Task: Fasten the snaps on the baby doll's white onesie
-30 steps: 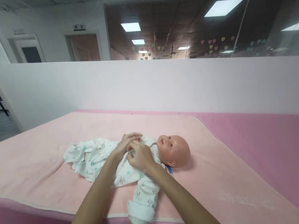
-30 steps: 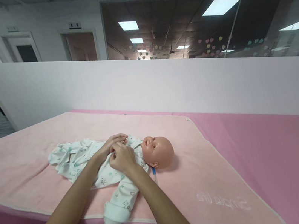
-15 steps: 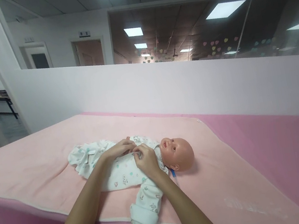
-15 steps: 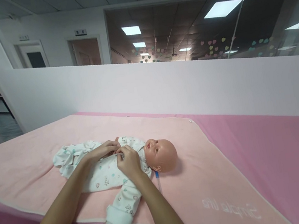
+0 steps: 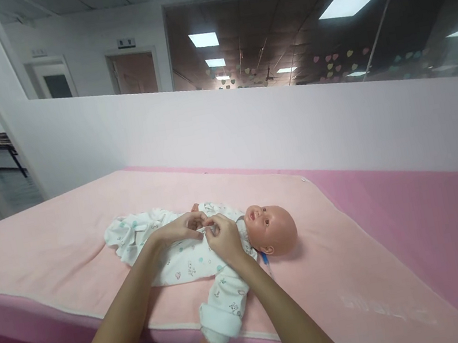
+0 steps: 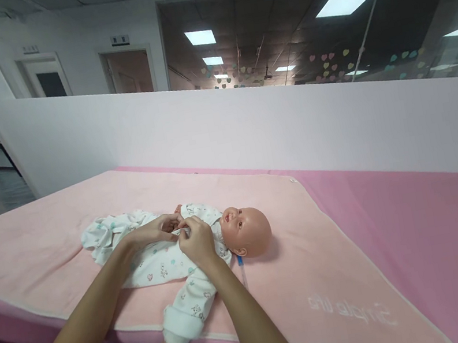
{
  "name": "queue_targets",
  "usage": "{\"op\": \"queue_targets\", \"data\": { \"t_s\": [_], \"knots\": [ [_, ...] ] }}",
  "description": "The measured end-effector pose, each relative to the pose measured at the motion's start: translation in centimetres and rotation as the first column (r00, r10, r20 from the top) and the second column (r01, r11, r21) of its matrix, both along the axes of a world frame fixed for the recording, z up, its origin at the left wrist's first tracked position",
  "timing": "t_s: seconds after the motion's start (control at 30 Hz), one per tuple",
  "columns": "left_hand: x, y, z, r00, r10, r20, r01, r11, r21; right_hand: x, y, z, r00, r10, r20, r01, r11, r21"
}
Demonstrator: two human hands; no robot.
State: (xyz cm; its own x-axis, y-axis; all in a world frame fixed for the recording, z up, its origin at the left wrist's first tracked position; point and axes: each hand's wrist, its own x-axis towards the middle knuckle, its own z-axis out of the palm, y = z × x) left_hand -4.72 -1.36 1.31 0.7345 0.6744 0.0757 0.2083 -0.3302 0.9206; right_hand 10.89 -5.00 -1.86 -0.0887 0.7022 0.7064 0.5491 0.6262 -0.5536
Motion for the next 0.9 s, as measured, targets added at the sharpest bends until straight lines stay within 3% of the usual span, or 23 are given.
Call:
{"op": "queue_targets", "data": {
  "t_s": [0.33,0.67,0.9],
  "knots": [
    [0.02,-0.18,0.38,0.999,-0.015,0.037,0.017,0.998,-0.068,0.06,-0.14,0.02,1.0,0.014,0.016,-0.014,1.0,0.006],
    [0.0,-0.31,0.26,0.998,-0.027,0.063,0.03,0.999,-0.037,0.18,-0.37,0.17,0.999,0.042,0.032,-0.042,0.999,0.008],
    [-0.17,-0.06,-0.02,1.0,0.013,-0.009,-0.013,0.999,0.035,0.16,-0.34,0.11,0.998,0.048,0.038,-0.048,0.999,-0.003]
  ]
}}
